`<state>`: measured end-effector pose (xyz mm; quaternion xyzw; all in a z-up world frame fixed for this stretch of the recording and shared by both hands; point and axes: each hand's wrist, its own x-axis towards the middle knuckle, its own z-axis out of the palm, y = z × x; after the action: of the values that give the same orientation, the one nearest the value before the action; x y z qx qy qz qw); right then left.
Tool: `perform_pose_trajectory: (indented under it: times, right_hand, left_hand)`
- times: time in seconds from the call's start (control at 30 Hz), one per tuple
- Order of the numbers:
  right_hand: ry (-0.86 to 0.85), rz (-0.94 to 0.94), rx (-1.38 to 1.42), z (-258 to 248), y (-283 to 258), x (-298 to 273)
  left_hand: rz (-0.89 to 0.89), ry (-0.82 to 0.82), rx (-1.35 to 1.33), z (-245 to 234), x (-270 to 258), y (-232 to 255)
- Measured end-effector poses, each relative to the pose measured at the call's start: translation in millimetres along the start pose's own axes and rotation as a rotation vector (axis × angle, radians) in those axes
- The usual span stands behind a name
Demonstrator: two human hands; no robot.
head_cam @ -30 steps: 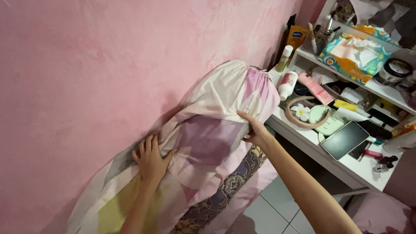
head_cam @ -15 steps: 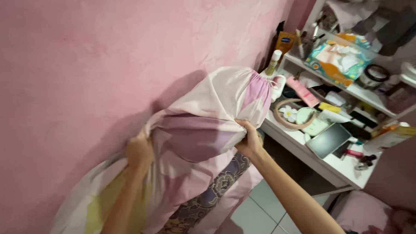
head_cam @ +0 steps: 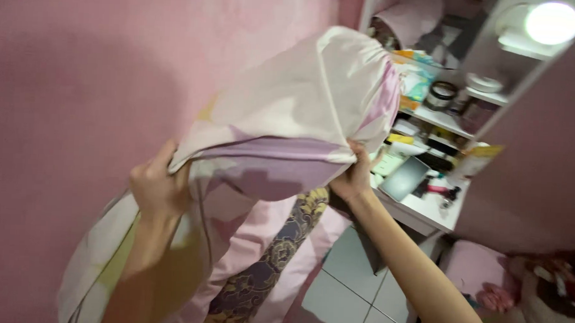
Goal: Organize various pillows and stuffed animals on a bed.
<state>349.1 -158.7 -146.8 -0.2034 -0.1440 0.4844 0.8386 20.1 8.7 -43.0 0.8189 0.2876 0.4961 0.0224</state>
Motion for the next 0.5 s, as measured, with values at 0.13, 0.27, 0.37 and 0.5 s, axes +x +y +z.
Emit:
perform_pose_trajectory:
  times: [0.13,0.27,0.37,0.5]
  right_hand:
    - [0.070,-0.143,-0.018,0,-52,-41]
    - [0.152,-0.209,-0.060,-32,-105,-88]
    - [0.297,-0.269,-0.033,-42,-142,-132]
    - [0.373,-0.352,-0.013,-70,-195,-197]
  left_hand:
    - [0.122,-0.010,-0.148,21,24,62]
    - [0.312,-0.012,-0.208,41,40,139]
    - [0.497,0.010,-0.344,56,48,198]
    - [0.706,-0.085,-0.370,78,54,279]
